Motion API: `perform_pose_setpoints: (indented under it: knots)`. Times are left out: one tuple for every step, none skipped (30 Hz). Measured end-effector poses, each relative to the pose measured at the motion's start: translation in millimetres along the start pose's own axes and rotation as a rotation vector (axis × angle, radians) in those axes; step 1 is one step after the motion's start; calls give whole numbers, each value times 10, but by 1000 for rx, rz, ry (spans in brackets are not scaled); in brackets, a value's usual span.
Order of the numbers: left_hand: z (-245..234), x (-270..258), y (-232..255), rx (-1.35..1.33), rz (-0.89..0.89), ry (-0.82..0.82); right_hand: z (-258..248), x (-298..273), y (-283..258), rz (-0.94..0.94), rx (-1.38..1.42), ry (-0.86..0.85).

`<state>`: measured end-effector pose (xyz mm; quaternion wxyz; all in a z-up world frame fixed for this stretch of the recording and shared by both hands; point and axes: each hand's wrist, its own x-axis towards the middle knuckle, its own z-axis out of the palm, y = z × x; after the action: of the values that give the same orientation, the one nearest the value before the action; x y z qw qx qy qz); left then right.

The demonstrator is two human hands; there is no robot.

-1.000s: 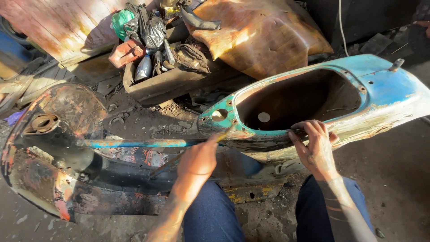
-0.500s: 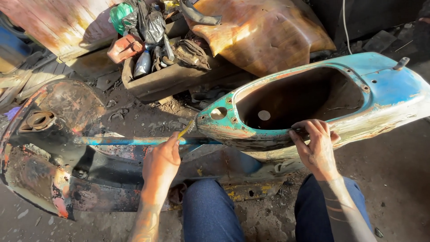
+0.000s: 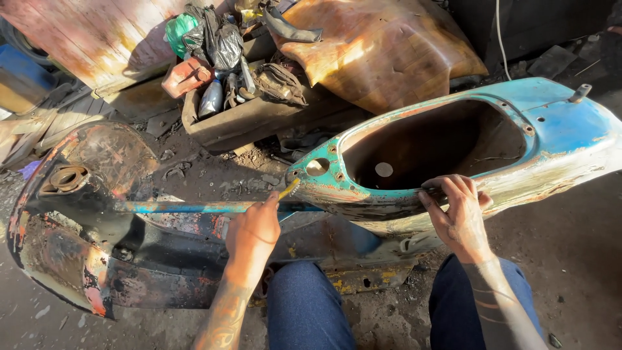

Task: The person uses a wire brush to scrub the edges and interior of a blue vehicle body panel, removing rust and old paint. The person holds the panel steady with one hand while scrubbing with the other.

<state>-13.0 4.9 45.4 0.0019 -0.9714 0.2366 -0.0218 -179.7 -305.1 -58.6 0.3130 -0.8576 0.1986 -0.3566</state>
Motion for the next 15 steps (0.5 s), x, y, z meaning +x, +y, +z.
perform_pose_setpoints:
  knots:
    - [43, 50, -9, 0, -2, 0, 0, 3, -3, -1, 1, -2]
    - [82, 107, -16, -3, 6, -2, -2, 8, -6, -4, -5, -3]
    - [122, 164, -24, -6, 14, -4, -3, 13, -10, -6, -12, -5]
    - [197, 266, -41, -6, 13, -6, 8, 11, 3, -5, -12, -7]
    - [273, 367, -60, -6, 42, 12, 19, 7, 14, -6, -10, -1]
    - [340, 475, -79, -5, 71, 33, 33, 12, 23, -8, -7, 7]
    - [243, 507, -13, -5, 71, 33, 25, 13, 14, -8, -7, 7]
    - [151, 519, 45, -20, 114, 50, 18, 7, 1, -15, -12, 9]
    - [60, 531, 100, -35, 157, 67, 13, -2, -14, -23, -17, 11]
    - [75, 538, 94, -40, 151, 65, 21, -8, -3, -27, -19, 5]
    - [90, 546, 91, -17, 179, 71, 27, -14, 11, -34, -16, 6]
    - [98, 566, 97, 6, 209, 79, 30, -15, 28, -40, -13, 11]
    - [96, 501, 91, 3, 206, 79, 10, -12, 18, -43, -15, 8]
    - [90, 440, 82, -5, 193, 48, 1, -18, 8, -41, -15, 6]
    - [85, 381, 78, -12, 179, 16, -11, -22, 2, -38, -15, 3]
